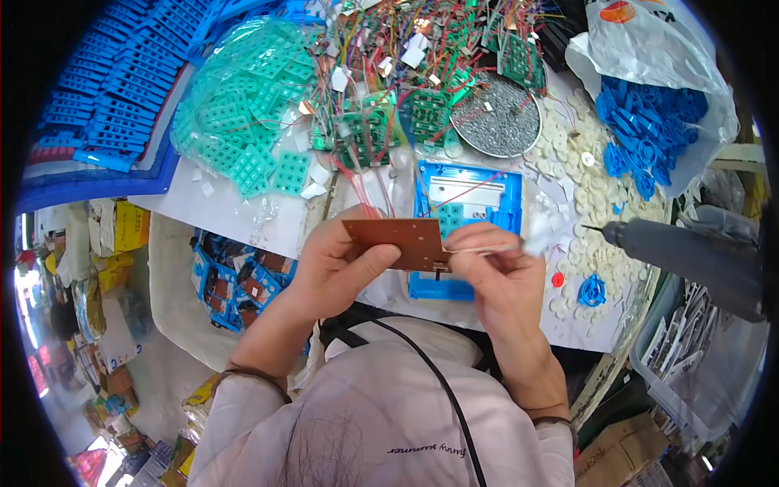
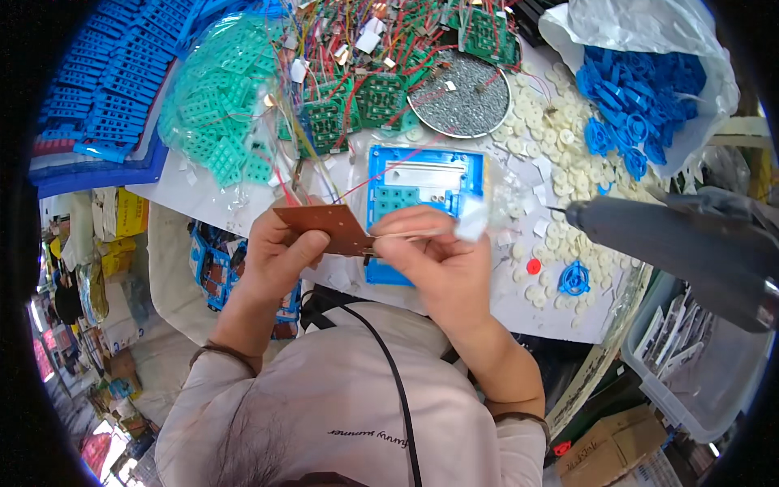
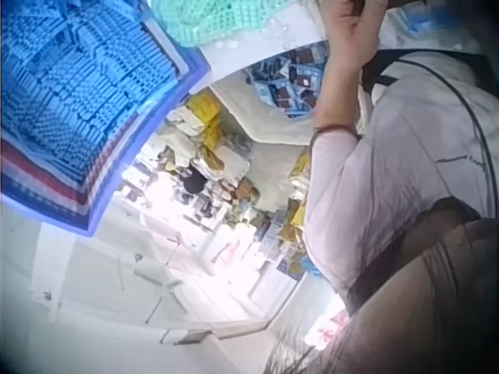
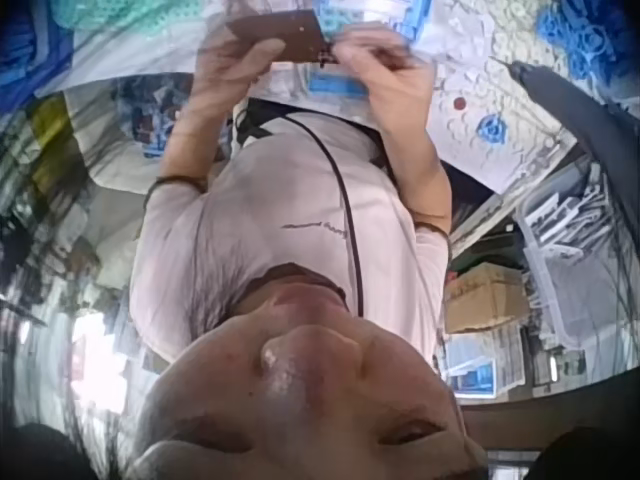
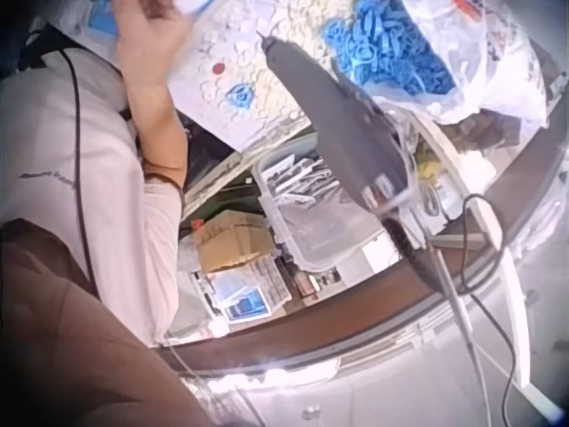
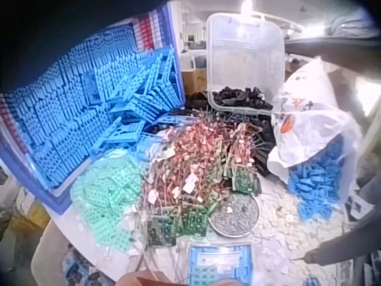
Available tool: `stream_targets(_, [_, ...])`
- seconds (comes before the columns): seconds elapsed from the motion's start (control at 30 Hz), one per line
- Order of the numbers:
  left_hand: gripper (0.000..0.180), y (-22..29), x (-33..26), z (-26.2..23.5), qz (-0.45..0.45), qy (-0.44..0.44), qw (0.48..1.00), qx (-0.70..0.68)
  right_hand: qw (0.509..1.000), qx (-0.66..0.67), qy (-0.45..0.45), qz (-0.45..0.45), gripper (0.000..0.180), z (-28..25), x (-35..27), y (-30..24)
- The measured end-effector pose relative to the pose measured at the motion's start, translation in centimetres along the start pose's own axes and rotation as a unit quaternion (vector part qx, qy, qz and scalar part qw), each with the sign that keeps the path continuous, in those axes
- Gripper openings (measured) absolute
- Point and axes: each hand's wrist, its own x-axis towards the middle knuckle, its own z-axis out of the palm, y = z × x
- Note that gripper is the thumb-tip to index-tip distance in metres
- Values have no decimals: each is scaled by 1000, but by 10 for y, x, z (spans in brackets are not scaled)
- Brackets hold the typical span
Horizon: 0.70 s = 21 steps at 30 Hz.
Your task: Assembling electronic toy components by placing circuit boards and wiring into plastic housings and securing them with an electric screwdriver.
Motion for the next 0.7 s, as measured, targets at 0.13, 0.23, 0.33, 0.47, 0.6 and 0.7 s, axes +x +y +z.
stream_targets(0.13, [21,-5,4,1,-40,-24,999,5,987,128,100,10,4,-16,-18,-11])
stream_targets(0.23, [17,-16,2,4,-11,-41,998,37,980,193,23,-34,15,-35,-37,-9])
stream_targets(0.33, [14,-20,7,2,46,-90,992,82,968,158,-188,-44,39,-74,-64,-10])
stream_targets(0.47, [17,-23,17,-1,114,-179,971,114,948,-8,-317,30,76,-127,-85,-24])
stream_targets(0.6, [11,-13,23,12,80,-239,955,158,948,-300,-70,-80,48,-81,-73,-54])
stream_targets(0.7, [9,-3,20,26,19,-216,944,250,928,-333,-111,-126,31,-47,-53,-40])
